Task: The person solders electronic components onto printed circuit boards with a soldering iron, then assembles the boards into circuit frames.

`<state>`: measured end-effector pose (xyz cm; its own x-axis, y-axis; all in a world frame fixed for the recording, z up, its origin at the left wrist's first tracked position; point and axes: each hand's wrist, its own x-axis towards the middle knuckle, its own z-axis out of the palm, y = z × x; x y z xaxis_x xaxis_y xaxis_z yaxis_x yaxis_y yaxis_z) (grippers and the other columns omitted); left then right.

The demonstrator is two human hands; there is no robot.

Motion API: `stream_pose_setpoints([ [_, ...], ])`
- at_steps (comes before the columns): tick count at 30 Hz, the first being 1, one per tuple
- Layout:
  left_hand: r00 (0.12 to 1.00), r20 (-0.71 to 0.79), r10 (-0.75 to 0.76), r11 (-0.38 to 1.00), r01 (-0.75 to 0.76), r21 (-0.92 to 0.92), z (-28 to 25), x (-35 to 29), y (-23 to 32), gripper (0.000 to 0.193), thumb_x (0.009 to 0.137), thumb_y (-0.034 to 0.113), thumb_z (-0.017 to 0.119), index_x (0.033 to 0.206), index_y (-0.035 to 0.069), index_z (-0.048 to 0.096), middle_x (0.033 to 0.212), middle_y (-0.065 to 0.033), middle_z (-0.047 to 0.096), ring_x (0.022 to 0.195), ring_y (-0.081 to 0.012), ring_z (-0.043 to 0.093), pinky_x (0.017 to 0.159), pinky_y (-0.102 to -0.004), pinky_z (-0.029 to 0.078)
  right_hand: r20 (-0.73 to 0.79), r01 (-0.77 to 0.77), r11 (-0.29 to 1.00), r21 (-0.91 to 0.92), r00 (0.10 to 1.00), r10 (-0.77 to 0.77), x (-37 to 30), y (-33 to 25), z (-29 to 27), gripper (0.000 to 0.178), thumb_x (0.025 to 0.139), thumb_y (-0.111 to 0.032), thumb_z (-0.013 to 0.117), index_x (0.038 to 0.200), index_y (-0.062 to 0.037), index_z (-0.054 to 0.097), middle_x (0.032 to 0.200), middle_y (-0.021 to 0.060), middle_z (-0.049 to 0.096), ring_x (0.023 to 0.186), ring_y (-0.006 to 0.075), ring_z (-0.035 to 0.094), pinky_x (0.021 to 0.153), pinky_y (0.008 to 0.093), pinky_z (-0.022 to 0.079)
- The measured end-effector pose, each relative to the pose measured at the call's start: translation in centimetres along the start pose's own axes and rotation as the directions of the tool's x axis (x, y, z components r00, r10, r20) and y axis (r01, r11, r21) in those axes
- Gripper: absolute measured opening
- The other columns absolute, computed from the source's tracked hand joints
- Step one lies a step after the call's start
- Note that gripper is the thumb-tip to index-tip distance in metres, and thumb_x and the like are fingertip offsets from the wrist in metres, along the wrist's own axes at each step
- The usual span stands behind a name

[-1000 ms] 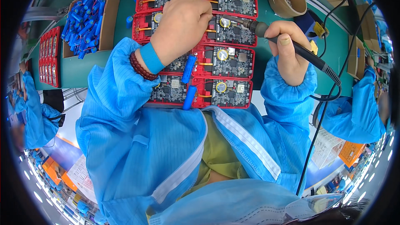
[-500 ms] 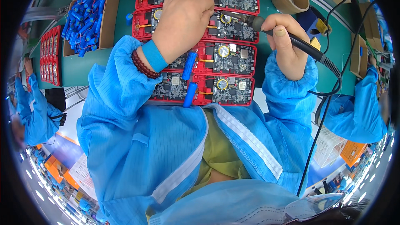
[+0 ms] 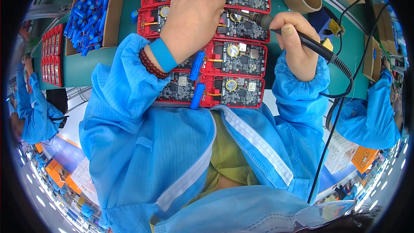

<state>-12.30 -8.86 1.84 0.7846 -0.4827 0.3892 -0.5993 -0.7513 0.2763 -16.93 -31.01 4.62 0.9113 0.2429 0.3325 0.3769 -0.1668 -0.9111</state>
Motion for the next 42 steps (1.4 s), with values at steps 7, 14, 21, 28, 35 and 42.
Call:
stream_pose_setpoints([
  [7,1.000,-0.016,0.015,1.000,-0.015,-0.011,0.0,0.0,0.0,0.007,0.078,0.012,0.061,0.081,0.008,0.065,0.080,-0.0075,0.059,0.086,-0.0295,0.053,0.071,-0.0443,0.041,-0.020,0.020,1.000,0.009,1.000,-0.019,-0.4,-0.2,-0.1,0.020,0.093,-0.019,0.054,0.092,0.0004,0.060,0.077,0.0033,0.056,0.063,0.0071,0.045,0.056,0.0218,0.036],
  [14,1.000,-0.011,0.016,1.000,-0.016,-0.008,-0.1,-0.1,-0.1,0.006,0.077,0.012,0.061,0.080,0.009,0.065,0.080,-0.0076,0.059,0.085,-0.0302,0.053,0.071,-0.0443,0.042,-0.201,0.107,0.992,0.068,0.975,-0.091,-1.2,-0.3,-1.1,0.024,0.094,-0.021,0.051,0.096,0.0020,0.060,0.079,0.0041,0.056,0.063,0.0083,0.049,0.055,0.0219,0.037],
  [21,0.999,-0.009,0.041,0.999,-0.040,0.037,-0.1,0.0,0.3,0.003,0.076,0.008,0.062,0.077,0.005,0.062,0.078,-0.0089,0.058,0.079,-0.0290,0.053,0.072,-0.0405,0.044,-0.246,0.151,0.979,-0.135,0.952,-0.181,-2.4,-0.6,-2.4,0.047,0.094,-0.041,0.045,0.105,0.0028,0.059,0.083,0.0136,0.062,0.074,0.0190,0.060,0.067,0.0303,0.046],
  [28,0.988,-0.123,0.092,0.993,-0.082,0.085,-5.0,-1.0,-1.1,0.010,0.076,0.009,0.062,0.085,0.004,0.063,0.082,-0.0107,0.058,0.083,-0.0290,0.055,0.076,-0.0396,0.045,-0.392,0.138,0.988,-0.066,0.907,-0.152,-3.6,-1.0,-3.0,0.059,0.093,-0.053,0.041,0.110,0.0023,0.052,0.085,0.0157,0.057,0.077,0.0206,0.055,0.071,0.0317,0.042],
  [35,0.978,-0.116,-0.172,0.913,0.202,0.355,-14.9,-3.9,-13.6,0.013,0.084,0.014,0.059,0.089,0.005,0.067,0.086,-0.0143,0.061,0.086,-0.0321,0.059,0.077,-0.0397,0.049,-0.412,0.112,0.989,-0.093,0.900,-0.141,-4.7,-0.8,-4.2,0.056,0.094,-0.051,0.042,0.110,0.0018,0.053,0.085,0.0145,0.057,0.077,0.0194,0.054,0.070,0.0305,0.042],
  [42,0.949,0.099,-0.299,0.803,0.194,0.564,-12.0,-7.2,-17.3,0.026,0.082,0.015,0.063,0.107,0.007,0.062,0.102,-0.0156,0.060,0.100,-0.0320,0.056,0.088,-0.0402,0.047,-0.372,0.106,0.991,-0.076,0.920,-0.127,-4.4,-1.2,-3.4,0.056,0.094,-0.052,0.041,0.110,0.0009,0.053,0.083,0.0135,0.057,0.077,0.0184,0.054,0.070,0.0303,0.041],
])
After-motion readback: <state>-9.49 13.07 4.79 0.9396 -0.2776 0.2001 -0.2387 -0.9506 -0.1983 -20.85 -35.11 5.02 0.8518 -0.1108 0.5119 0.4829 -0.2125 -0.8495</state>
